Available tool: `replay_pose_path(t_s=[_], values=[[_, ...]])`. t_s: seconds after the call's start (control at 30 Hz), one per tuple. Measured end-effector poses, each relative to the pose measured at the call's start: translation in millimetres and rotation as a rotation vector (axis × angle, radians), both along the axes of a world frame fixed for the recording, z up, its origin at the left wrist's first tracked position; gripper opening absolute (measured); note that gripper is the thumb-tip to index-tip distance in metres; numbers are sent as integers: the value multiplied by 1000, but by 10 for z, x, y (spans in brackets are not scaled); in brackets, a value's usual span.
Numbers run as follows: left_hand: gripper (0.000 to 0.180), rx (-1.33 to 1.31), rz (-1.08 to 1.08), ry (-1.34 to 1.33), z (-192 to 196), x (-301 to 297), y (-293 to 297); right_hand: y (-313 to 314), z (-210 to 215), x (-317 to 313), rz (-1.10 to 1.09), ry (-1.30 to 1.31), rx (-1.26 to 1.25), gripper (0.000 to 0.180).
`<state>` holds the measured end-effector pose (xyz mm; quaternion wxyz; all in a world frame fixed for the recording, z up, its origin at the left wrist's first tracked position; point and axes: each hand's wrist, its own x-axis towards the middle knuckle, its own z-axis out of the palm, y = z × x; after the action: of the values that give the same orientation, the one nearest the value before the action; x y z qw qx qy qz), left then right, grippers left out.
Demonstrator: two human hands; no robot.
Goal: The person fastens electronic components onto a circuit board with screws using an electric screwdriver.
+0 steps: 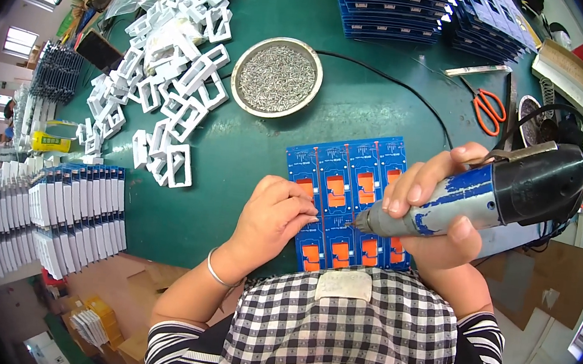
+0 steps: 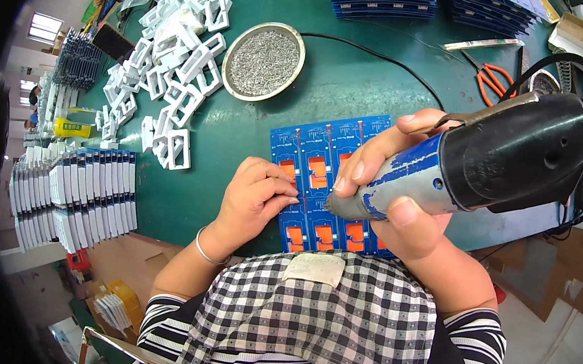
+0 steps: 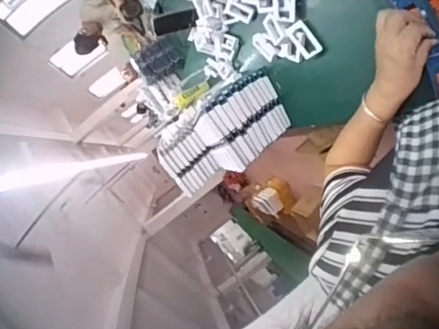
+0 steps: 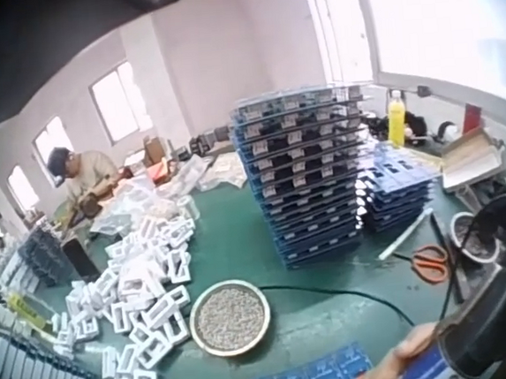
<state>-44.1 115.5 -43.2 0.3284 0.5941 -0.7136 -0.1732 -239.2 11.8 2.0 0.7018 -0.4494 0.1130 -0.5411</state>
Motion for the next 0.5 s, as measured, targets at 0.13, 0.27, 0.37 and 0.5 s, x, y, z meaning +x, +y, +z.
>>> replay_pose_path(t_s=[0.13, 0.27, 0.37, 0.5], values=[[18, 4, -9, -13, 59, -16, -37, 5, -3, 35, 7, 17, 1, 57], [19, 47, -59, -113, 152, -10, -84, 18, 21, 93, 57, -45, 39, 60], [18, 81, -85, -161, 164, -12, -123, 5, 26, 144, 45, -17, -91, 61], [19, -13, -42, -82, 42, 5, -69, 39, 141, 192, 150, 230, -264, 59]])
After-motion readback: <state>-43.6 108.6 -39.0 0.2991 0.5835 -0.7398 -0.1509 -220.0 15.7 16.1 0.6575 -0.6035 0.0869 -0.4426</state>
